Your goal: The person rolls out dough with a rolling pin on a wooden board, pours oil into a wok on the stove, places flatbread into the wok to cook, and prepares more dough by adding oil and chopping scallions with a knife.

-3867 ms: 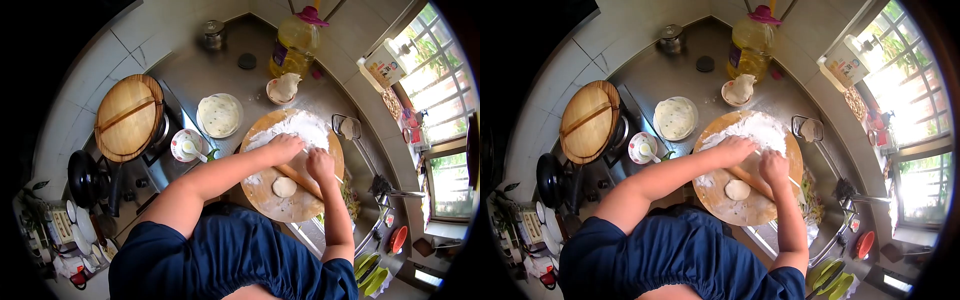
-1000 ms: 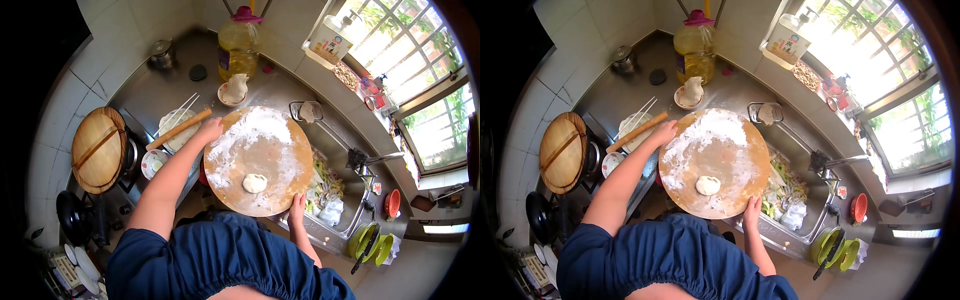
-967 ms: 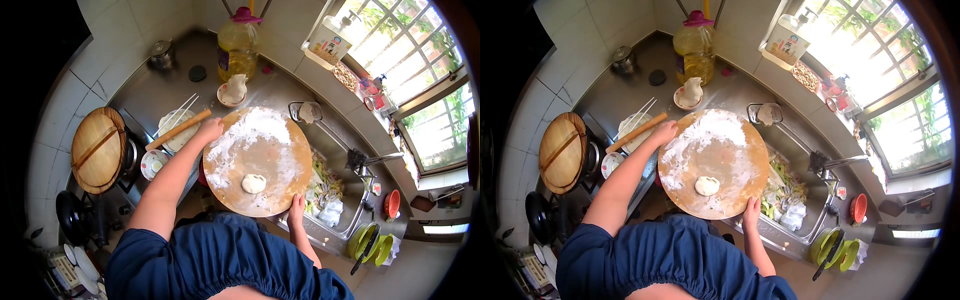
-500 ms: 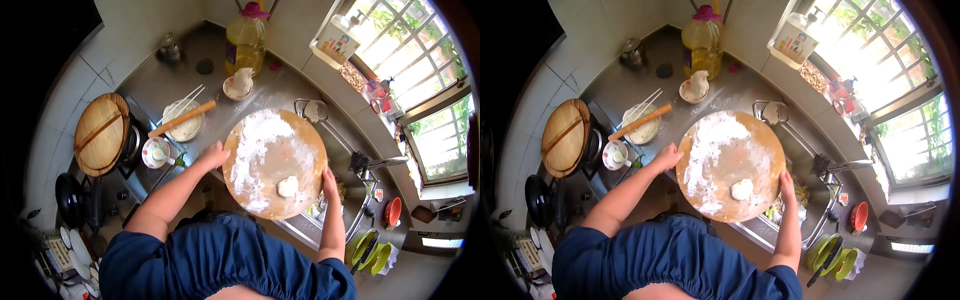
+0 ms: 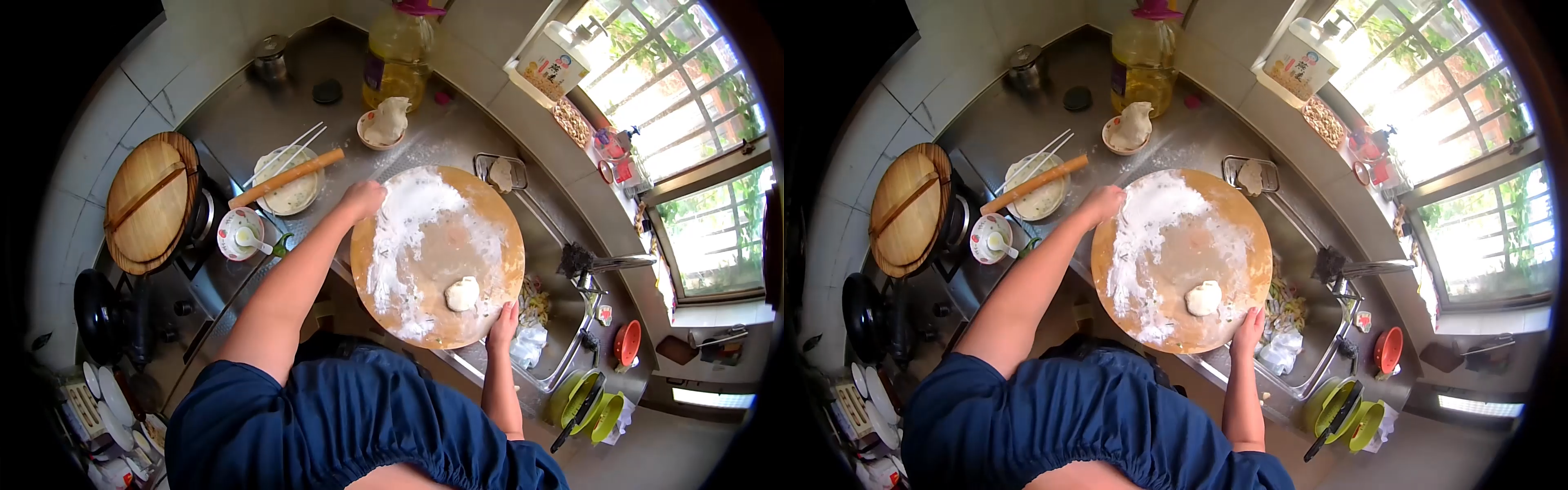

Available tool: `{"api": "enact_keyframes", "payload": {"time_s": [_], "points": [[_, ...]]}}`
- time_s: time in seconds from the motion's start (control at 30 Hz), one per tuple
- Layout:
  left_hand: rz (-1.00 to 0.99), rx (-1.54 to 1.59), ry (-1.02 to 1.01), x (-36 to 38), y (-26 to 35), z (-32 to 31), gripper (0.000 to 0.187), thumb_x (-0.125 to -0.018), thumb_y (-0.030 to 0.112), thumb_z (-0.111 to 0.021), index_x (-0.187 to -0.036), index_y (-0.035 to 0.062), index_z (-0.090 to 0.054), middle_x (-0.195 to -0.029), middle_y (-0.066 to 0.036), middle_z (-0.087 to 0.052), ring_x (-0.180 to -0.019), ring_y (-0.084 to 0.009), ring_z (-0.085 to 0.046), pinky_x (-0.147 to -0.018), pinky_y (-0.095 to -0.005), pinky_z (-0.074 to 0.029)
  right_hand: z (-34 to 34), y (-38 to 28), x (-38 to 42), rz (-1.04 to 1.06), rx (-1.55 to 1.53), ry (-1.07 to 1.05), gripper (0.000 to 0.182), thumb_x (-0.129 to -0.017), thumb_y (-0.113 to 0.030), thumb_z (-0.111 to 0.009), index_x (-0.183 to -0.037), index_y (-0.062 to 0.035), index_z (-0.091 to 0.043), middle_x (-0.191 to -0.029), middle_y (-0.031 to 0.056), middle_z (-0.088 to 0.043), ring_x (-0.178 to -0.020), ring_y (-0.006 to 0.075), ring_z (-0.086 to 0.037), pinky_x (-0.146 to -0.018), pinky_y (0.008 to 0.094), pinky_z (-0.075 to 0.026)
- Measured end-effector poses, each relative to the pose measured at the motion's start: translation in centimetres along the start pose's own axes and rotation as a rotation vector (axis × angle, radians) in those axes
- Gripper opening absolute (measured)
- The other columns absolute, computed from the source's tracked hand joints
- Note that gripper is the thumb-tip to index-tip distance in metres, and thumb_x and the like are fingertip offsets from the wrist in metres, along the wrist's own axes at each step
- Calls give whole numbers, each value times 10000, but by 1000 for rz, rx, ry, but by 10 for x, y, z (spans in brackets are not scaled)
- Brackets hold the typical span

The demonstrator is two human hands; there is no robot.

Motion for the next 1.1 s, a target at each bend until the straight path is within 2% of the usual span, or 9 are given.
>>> {"api": "enact_keyframes", "payload": {"time_s": [0.1, 0.27, 0.53, 0.73, 0.83, 0.87, 0.97, 1.07, 1.1], "points": [[57, 54, -81, 33, -5, 9, 504, -873, 403, -446, -1068, -22, -635, -1108, -239, -629, -1050, -392, -581, -921, -420, -435, -3, -8, -16, 26, -10, -37, 410, -1014, -225, -404, -1353, 6, -422, -1268, 119, -546, -1109, 189, -526, -965, 298, -404], [111, 134, 214, 77, -15, 49, 555, -871, 470, -445, -931, -46, -640, -997, -290, -623, -982, -419, -588, -853, -462, -435, -32, -51, -38, 46, -77, -138, 410, -1013, -220, -411, -1350, 12, -427, -1274, 110, -553, -1120, 180, -534, -975, 300, -410], [95, 236, 332, 148, -7, 74, 518, -868, 445, -449, -766, -43, -588, -756, -273, -603, -815, -439, -591, -737, -457, -454, -49, -89, -82, -35, -98, -363, 433, -1009, -187, -416, -1387, 23, -386, -1355, 131, -496, -1223, 192, -485, -1035, 304, -372], [231, 751, 266, 203, -38, 13, 431, -875, 381, -528, -888, -42, -607, -857, -174, -662, -790, -271, -623, -708, -399, -462, -71, -98, -122, -89, 90, -551, 445, -1003, -223, -431, -1383, 6, -405, -1333, 110, -521, -1190, 177, -505, -1009, 296, -389], [386, 1067, 147, 226, -48, -24, 352, -886, 334, -559, -989, -1, -600, -911, -76, -639, -854, -152, -589, -734, -287, -445, -92, -100, -151, -106, 139, -656, 435, -996, -226, -441, -1377, -17, -429, -1290, 78, -557, -1146, 147, -531, -984, 268, -399], [385, 1068, 142, 233, -48, -28, 352, -886, 334, -559, -989, -1, -600, -911, -76, -639, -854, -152, -589, -734, -287, -445, -101, -100, -163, -99, 173, -696, 431, -994, -226, -446, -1374, -24, -438, -1279, 63, -564, -1132, 136, -536, -972, 259, -403], [527, 1209, -55, 249, -23, -43, 487, -932, 275, -540, -1310, 13, -379, -1190, -161, -551, -1082, -274, -564, -931, -388, -444, -125, -96, -199, -101, 365, -711, 440, -981, -250, -487, -1370, -47, -459, -1233, 25, -585, -1081, 104, -539, -931, 232, -411], [530, 1258, 2, 251, -26, -45, 549, -907, 280, -566, -1341, 22, -350, -1144, -120, -574, -1002, -201, -578, -864, -341, -450, -149, -84, -222, -93, 501, -682, 456, -972, -280, -507, -1357, -38, -473, -1239, 42, -585, -1102, 117, -527, -949, 242, -399], [547, 1264, -16, 250, -35, -49, 652, -906, 254, -565, -1421, 28, -234, -1197, -189, -539, -1043, -266, -574, -919, -376, -451, -156, -77, -226, -72, 574, -664, 469, -966, -300, -517, -1344, -24, -484, -1257, 68, -579, -1136, 135, -518, -978, 257, -385]]}}
Point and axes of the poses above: each hand's wrist, its own x-axis away from the middle knuckle, its own z-axis out of the back of the hand, y = z × x, the point moved 7 cm from there along -x, towards the middle knuckle
